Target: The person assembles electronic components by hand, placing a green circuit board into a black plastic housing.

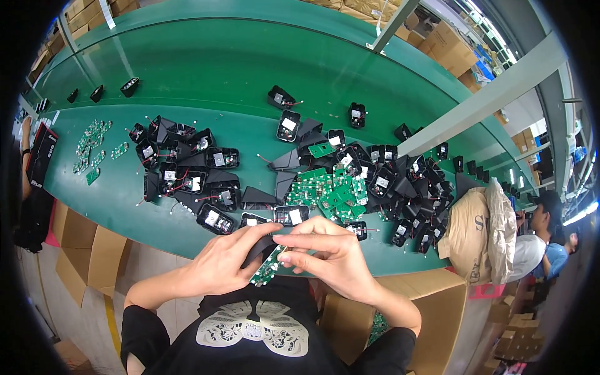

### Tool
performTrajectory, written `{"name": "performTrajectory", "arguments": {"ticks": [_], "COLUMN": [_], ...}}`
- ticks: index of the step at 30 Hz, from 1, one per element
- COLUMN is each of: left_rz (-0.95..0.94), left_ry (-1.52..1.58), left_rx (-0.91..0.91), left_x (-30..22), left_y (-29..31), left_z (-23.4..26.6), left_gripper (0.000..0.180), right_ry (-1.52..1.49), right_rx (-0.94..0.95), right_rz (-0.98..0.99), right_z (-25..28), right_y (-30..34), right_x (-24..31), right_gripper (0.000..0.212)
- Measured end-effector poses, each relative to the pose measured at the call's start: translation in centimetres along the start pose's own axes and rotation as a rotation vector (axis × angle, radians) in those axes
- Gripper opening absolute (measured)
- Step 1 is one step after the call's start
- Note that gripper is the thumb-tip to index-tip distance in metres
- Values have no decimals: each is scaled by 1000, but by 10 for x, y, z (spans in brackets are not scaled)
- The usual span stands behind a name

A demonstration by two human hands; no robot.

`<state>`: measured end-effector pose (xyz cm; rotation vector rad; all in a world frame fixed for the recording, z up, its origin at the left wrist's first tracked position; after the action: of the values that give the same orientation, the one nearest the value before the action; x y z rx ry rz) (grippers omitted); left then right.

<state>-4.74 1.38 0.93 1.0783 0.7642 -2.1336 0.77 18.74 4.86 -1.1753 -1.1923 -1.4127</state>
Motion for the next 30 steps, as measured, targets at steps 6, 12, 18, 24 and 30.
{"name": "performTrajectory", "arguments": {"ticks": [6, 12, 18, 24, 30], "left_rz": [92, 127, 237, 181, 148], "left_ry": [72, 606, 750, 692, 645], "left_rx": [134, 387, 381, 373, 379], "left_x": [-5, 7, 13, 9, 10], "left_y": [-2, 3, 11, 9, 9], "left_z": [5, 10, -2, -4, -4], "left_gripper": [60, 75, 67, 69, 69], "right_ry": [117, 279, 142, 26, 395], "right_rx": [-65, -49, -68, -55, -70], "right_rz": [100, 267, 14, -161, 234], "right_z": [1, -3, -4, -3, -7], "right_y": [-1, -3, -5, -5, -3], "right_x": [-3, -2, 6, 7, 11], "right_gripper": [27, 25, 24, 21, 20]}}
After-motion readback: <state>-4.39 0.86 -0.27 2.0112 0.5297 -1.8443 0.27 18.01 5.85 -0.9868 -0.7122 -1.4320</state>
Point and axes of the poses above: each hand's wrist, its own y-axis away from the middle knuckle, its own z-axis out of the back of the hand, x = y × z, the point moved 2 cm from there along -y, towards the middle knuckle, and after that the axes turned 14 degrees about -x, right-handed, at the moved point
